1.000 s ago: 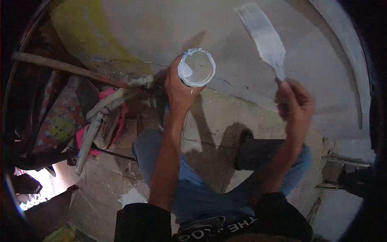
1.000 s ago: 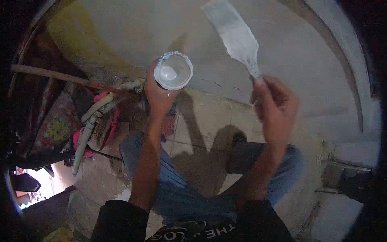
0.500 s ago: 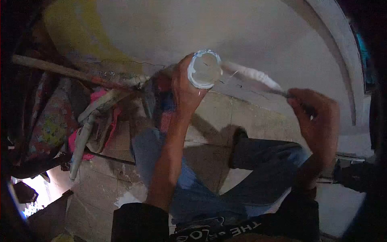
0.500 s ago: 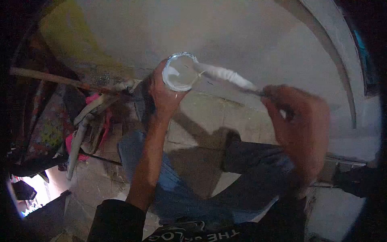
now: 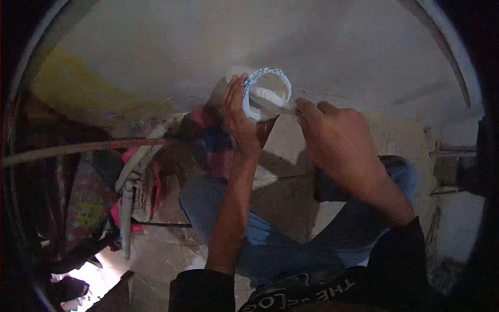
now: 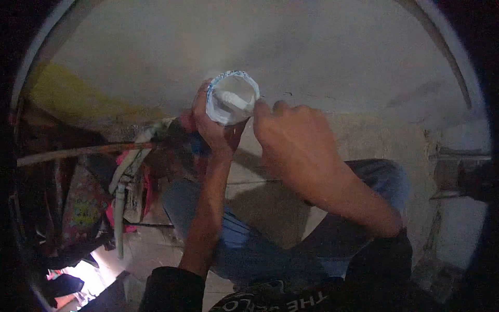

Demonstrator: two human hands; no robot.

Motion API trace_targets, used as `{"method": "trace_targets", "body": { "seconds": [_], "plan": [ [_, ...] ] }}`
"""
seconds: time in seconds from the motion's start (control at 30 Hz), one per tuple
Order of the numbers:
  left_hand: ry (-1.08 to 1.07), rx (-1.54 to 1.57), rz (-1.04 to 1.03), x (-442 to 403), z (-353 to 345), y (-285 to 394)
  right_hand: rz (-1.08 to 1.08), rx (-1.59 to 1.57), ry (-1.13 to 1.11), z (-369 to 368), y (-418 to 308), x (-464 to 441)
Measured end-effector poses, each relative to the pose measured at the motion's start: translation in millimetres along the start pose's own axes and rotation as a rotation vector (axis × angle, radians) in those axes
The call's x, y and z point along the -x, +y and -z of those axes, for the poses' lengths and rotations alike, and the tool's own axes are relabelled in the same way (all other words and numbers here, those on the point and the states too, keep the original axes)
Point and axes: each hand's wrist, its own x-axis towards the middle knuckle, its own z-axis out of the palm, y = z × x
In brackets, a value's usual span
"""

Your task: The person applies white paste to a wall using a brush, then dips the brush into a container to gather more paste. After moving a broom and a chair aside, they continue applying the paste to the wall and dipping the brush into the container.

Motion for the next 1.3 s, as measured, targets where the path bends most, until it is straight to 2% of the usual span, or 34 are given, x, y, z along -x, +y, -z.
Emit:
{"method": "trace_targets", "body": {
  "seconds": [0.03,0.07,0.1,0.17,0.23,0.27,0.4,0.63,0.7,0.8,1.0,1.1,1.17,1.2,1.27,1.3],
  "plan": [
    [0.134,-0.053,-0.117,-6.9,31.7,-36.7,0.019,0.006,0.010,-8.5,-40.8,-33.3],
    [0.240,-0.087,-0.231,-7.5,28.5,-41.2,0.044,-0.072,0.019,-9.6,-43.5,-39.7],
    [0.232,-0.079,-0.234,-6.9,29.1,-40.4,0.067,-0.148,0.032,-10.6,-43.4,-41.8],
    [0.119,-0.070,-0.069,-3.3,32.6,-37.1,0.113,-0.171,0.027,-18.0,-34.8,-45.2],
    [0.152,-0.063,-0.137,-2.4,25.4,-41.1,0.163,-0.192,0.016,-26.7,-27.1,-46.1],
    [0.196,-0.064,-0.204,0.2,21.8,-42.8,0.195,-0.172,0.086,-31.9,-25.2,-45.5],
    [0.183,-0.035,-0.141,1.8,20.4,-41.5,0.280,-0.140,0.262,-42.4,-21.8,-51.8],
    [0.141,-0.117,-0.157,-2.7,32.9,-46.6,0.226,-0.107,0.244,-58.5,-36.3,-75.1],
    [0.131,-0.145,-0.179,-5.1,36.3,-50.6,0.156,-0.136,0.116,-57.5,-39.6,-84.0],
    [0.087,-0.168,-0.177,-4.8,35.4,-55.0,0.159,-0.135,0.101,-64.3,-39.6,-93.1],
    [0.120,-0.200,-0.171,-3.2,36.5,-49.6,0.220,-0.176,0.217,-63.4,-30.6,-78.0],
    [0.172,-0.144,-0.148,-3.9,37.8,-31.9,0.175,-0.259,0.256,-49.6,-20.4,-57.0],
    [0.103,-0.326,0.042,-7.9,45.6,-20.7,0.167,-0.289,0.274,-35.1,-16.5,-47.4],
    [0.112,-0.328,0.054,-11.7,51.6,-19.8,0.153,-0.322,0.277,-27.6,-16.9,-47.8],
    [0.078,-0.320,0.259,-18.9,61.8,-25.7,0.147,-0.364,0.249,-14.1,-17.1,-52.9],
    [0.087,-0.325,0.271,-19.3,65.1,-32.1,0.128,-0.411,0.230,-11.8,-16.9,-56.7]
  ]
}}
